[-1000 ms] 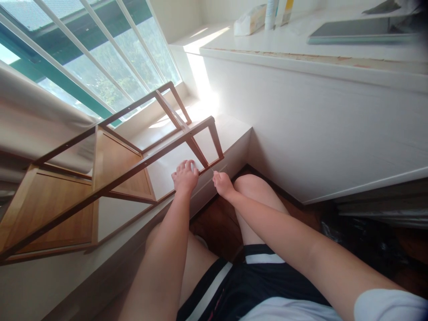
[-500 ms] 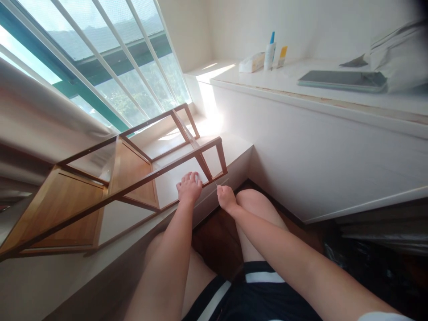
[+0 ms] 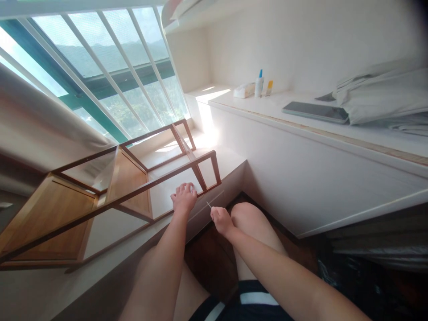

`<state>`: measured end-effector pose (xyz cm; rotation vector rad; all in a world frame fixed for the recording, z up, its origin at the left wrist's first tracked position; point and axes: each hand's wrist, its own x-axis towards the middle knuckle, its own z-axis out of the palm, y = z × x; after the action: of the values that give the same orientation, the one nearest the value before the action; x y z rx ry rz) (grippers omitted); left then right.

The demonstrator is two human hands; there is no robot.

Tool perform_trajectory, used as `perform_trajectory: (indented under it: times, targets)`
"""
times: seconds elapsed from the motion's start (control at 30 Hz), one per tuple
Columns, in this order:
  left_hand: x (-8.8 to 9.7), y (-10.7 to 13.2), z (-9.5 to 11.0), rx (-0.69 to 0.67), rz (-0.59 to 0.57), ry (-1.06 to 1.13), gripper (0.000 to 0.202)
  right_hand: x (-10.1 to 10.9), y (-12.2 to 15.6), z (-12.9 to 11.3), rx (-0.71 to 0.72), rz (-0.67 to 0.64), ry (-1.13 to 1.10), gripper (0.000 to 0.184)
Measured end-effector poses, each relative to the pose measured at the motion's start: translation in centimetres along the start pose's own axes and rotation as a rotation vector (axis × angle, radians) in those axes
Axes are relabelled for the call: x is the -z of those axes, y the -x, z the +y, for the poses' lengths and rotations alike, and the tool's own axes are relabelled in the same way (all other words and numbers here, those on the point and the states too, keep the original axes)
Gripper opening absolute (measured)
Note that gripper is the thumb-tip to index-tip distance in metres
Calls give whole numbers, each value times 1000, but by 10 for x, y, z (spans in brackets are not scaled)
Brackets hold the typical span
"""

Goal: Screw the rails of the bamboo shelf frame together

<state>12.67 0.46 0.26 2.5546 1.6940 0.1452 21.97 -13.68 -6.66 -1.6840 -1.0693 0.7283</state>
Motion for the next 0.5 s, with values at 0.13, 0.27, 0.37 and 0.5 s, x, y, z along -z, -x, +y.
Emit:
perform_trajectory:
  times: [0.13,0.27,0.37,0.5]
  targets:
    - [2,1,-2,-15,22,-4,37,12,4,-7,23,-10,-173,35]
    - [4,0,-3,-3,37,-15,37,30,1,-10,-96,53,-506,29]
    - [6,0,-5,-21,60,-6,37,56,0,-14,-70,151,-633,26]
    - [11,-2,-11,-61,113,52,37,110,-3,-26,-28,233,-567,17]
